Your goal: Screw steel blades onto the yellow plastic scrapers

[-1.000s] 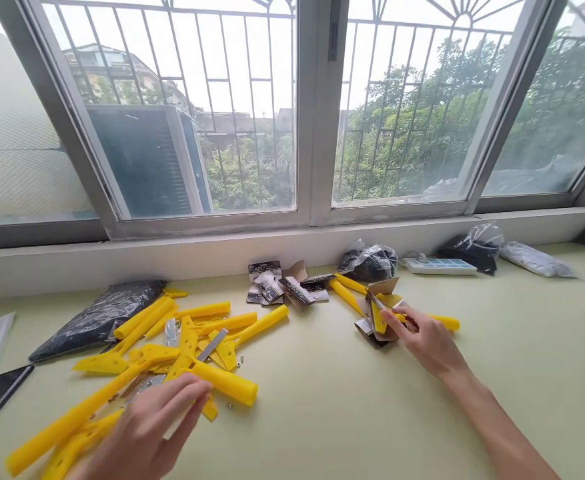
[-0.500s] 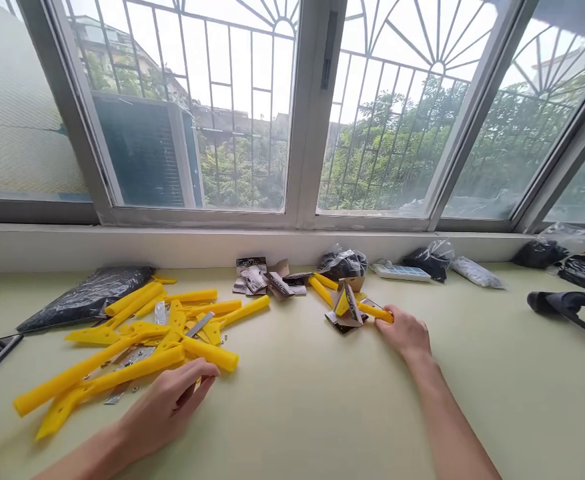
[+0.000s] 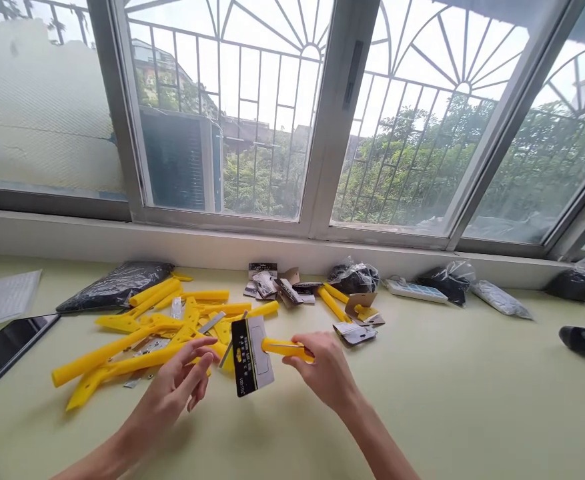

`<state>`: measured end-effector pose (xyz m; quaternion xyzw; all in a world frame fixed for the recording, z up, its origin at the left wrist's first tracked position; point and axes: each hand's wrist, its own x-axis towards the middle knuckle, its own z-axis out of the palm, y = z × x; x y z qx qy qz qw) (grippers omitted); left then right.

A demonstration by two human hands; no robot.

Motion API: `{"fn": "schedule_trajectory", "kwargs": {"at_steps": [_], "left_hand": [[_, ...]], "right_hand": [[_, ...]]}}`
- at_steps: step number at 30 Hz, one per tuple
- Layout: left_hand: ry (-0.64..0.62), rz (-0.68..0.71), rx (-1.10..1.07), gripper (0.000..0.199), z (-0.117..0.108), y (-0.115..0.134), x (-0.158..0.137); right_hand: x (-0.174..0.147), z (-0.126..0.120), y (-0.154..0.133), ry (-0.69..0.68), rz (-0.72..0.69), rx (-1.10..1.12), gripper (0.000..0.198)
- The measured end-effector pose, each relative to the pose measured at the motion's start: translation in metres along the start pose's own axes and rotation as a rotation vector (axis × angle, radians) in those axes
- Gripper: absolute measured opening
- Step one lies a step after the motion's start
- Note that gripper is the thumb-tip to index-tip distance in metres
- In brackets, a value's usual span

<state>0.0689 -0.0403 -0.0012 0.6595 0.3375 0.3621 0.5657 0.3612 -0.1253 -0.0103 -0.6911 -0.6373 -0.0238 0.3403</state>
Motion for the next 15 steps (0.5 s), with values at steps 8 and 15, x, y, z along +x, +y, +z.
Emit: {"fn": "schedule_trajectory", "kwargs": {"at_steps": [8, 15], "left_hand": [[-0.19, -0.19, -0.271, 0.062, 0.001, 0.004, -0.002], [-0.209, -0.249, -0.278, 0.072, 0.008, 0.001, -0.005]], "right_hand": [[-0.019, 0.027, -0.039, -0.091, -0.082, 0.056, 0.022], [-0.026, 0.032, -0.053, -0.137, -0.188, 0.107, 0.021]]}}
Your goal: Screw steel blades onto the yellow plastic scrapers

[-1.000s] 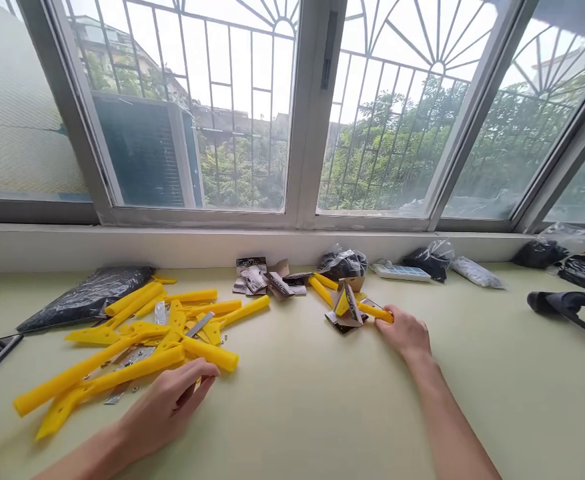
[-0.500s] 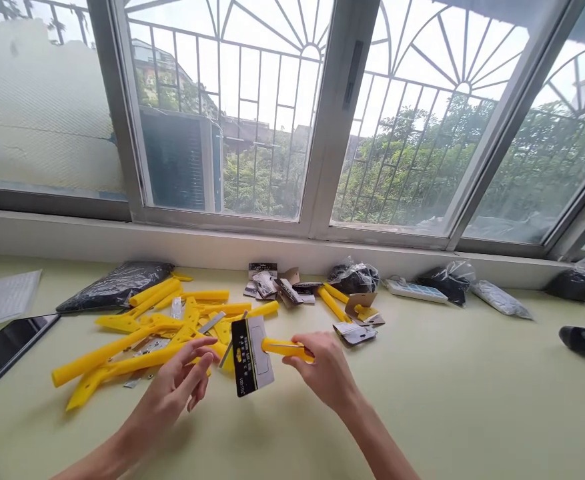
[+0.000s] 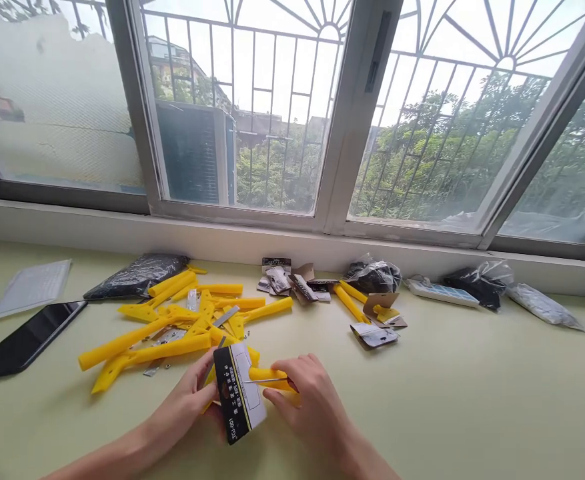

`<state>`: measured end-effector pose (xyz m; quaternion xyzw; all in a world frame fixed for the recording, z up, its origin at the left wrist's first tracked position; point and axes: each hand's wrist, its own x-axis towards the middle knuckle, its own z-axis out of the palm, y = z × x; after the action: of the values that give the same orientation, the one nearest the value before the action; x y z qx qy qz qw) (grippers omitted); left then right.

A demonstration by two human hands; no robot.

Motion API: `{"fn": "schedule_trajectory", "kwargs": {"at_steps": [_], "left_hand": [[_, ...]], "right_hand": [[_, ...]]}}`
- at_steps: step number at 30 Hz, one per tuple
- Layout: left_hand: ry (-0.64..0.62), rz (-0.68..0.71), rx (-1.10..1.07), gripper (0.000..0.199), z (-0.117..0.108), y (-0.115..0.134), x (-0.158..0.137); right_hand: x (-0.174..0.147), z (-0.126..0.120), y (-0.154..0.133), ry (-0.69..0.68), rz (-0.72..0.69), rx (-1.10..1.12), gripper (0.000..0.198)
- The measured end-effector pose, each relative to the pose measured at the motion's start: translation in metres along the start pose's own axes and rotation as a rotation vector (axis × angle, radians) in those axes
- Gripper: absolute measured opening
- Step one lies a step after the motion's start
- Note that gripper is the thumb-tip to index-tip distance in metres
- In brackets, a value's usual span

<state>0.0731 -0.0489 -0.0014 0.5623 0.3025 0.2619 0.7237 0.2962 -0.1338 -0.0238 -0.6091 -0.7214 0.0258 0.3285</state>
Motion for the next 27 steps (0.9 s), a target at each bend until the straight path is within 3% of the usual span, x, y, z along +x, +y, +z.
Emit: {"fn": "schedule_trajectory", "kwargs": {"at_steps": [3, 5, 6, 10, 17, 23, 27], "left_hand": [[-0.006, -0.021, -0.008, 0.078, 0.004, -0.005, -0.001], [0.011, -0.003, 0.003, 0.074, 0.008, -0.007, -0.001], [0.013, 0.006, 0.017, 0.07, 0.009, -0.008, -0.002], [-0.017, -0.008, 0.044, 0.055, 0.011, -0.01, -0.002], [0.078, -0.093, -0.087, 0.044, -0.006, -0.002, 0.0], [0.138, -0.197, -0.079, 0.042, -0.019, 0.009, -0.001], [0.144, -0.226, -0.132, 0.042, -0.034, 0.023, -0.001]], "right_hand": [[-0.004, 0.004, -0.017, -0.068, -0.217, -0.045, 0.057], [-0.007, 0.014, -0.026, -0.046, -0.335, -0.15, 0.087], [-0.008, 0.02, -0.028, -0.02, -0.347, -0.202, 0.093], [-0.007, 0.034, -0.022, 0.047, -0.306, -0.239, 0.07], [0.003, 0.013, -0.003, 0.187, -0.32, -0.196, 0.067], [0.002, 0.009, 0.014, 0.104, -0.234, -0.099, 0.073], [-0.002, 0.003, 0.034, 0.127, -0.131, -0.084, 0.06]]}}
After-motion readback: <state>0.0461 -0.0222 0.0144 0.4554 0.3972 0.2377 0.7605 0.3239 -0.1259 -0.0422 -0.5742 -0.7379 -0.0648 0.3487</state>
